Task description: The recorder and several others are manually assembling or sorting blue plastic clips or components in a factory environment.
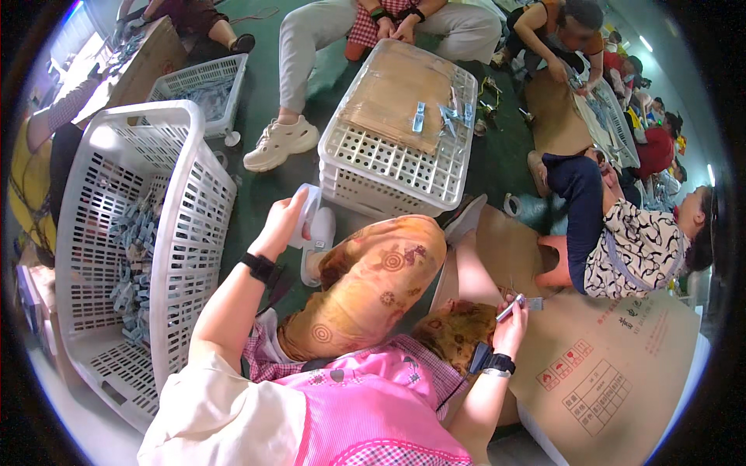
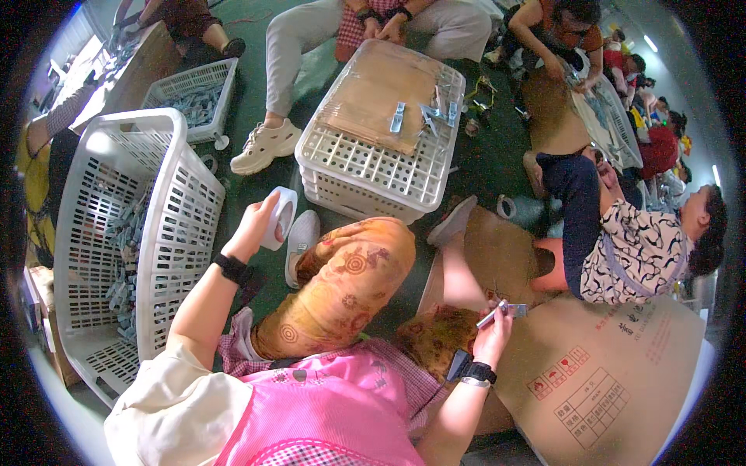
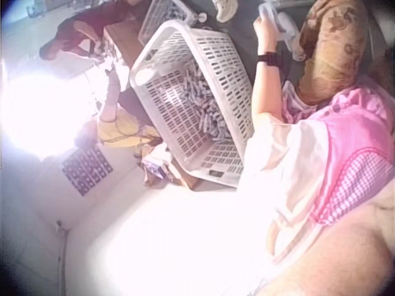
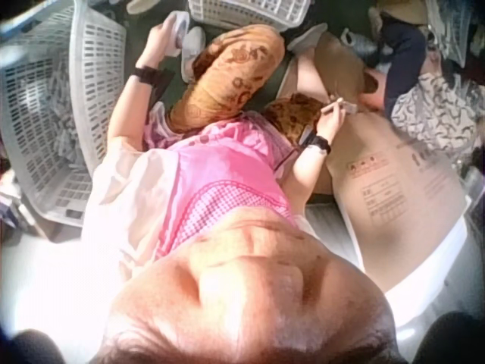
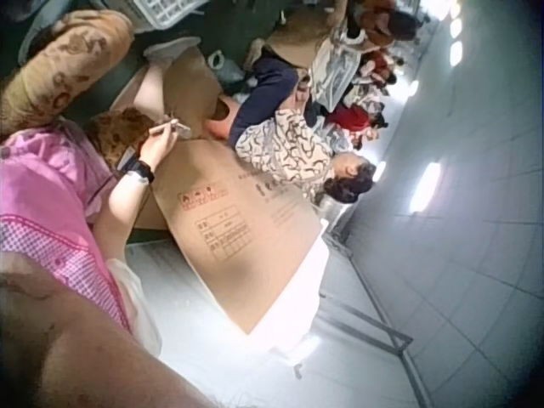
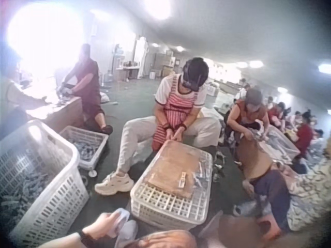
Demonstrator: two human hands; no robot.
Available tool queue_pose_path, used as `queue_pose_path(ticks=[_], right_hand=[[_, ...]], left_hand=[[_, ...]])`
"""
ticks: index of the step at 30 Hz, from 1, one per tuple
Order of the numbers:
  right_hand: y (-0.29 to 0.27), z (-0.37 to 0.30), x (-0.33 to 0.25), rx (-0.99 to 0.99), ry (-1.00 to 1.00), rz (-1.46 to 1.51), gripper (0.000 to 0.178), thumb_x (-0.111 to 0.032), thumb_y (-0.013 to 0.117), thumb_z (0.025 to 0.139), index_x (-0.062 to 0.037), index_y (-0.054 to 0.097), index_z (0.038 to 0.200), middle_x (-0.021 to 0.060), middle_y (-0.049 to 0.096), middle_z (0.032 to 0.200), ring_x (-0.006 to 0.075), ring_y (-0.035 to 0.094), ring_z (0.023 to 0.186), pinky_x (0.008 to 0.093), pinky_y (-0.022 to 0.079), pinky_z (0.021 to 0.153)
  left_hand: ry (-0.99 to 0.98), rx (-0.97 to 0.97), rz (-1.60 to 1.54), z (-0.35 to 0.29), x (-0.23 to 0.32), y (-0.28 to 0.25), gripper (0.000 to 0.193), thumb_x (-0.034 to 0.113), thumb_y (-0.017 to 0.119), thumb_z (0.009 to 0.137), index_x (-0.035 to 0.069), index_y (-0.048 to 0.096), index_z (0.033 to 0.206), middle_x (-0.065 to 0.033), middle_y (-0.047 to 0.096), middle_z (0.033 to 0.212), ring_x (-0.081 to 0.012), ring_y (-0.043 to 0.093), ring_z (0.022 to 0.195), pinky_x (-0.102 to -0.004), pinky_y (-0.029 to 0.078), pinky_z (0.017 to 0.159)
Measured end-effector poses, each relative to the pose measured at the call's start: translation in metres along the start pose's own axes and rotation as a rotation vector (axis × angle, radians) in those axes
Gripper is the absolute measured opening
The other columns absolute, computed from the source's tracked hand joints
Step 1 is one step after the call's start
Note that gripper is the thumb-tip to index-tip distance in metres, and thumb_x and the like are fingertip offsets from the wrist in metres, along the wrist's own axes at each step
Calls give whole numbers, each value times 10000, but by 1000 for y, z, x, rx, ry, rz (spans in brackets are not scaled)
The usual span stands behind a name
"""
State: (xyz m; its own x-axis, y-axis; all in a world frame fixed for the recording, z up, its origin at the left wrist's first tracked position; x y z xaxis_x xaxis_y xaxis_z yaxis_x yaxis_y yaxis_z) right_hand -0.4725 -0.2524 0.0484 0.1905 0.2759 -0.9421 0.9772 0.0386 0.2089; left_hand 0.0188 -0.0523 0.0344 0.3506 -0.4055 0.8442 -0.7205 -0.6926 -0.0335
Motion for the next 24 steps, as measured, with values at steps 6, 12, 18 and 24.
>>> queue_pose_path(ticks=[6,12,18,24], right_hand=[[3,-1,-1,2,-34,-24,253,-171,575,910,-111,492,1141,32,552,1009,112,517,853,289,438,800],[3,-2,-3,33,-10,-20,249,-158,578,905,-107,494,1133,36,552,995,118,520,837,284,438,783],[6,0,-3,19,-17,2,224,-155,573,909,-107,496,1115,31,551,982,118,520,828,281,443,774],[6,0,-3,18,-18,-9,227,-146,577,907,-107,496,1115,30,550,984,118,519,839,289,444,785]], left_hand=[[27,-44,33,14,1,17,500,463,464,929,-4,605,819,-68,562,576,-152,516,407,-293,414,410],[-15,-16,175,5,11,21,501,468,458,930,5,602,804,-64,560,563,-144,516,413,-285,405,414],[19,-10,98,34,-7,17,516,478,452,930,6,604,784,-68,564,562,-147,524,419,-287,418,418],[-6,-1,-110,67,-3,37,536,509,433,934,6,579,819,-64,546,552,-166,538,430,-302,445,409]])
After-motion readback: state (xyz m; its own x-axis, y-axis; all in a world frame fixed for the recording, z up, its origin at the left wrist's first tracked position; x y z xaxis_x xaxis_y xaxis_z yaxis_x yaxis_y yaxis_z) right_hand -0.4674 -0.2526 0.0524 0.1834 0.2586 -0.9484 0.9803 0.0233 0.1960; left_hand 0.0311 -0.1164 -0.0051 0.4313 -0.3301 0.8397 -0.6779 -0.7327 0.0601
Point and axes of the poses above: each hand's wrist, its own z-axis towards the middle knuckle, its own y-axis out of the palm, x = y × z, the point moved 2 cm from there along z, towards the middle knuckle
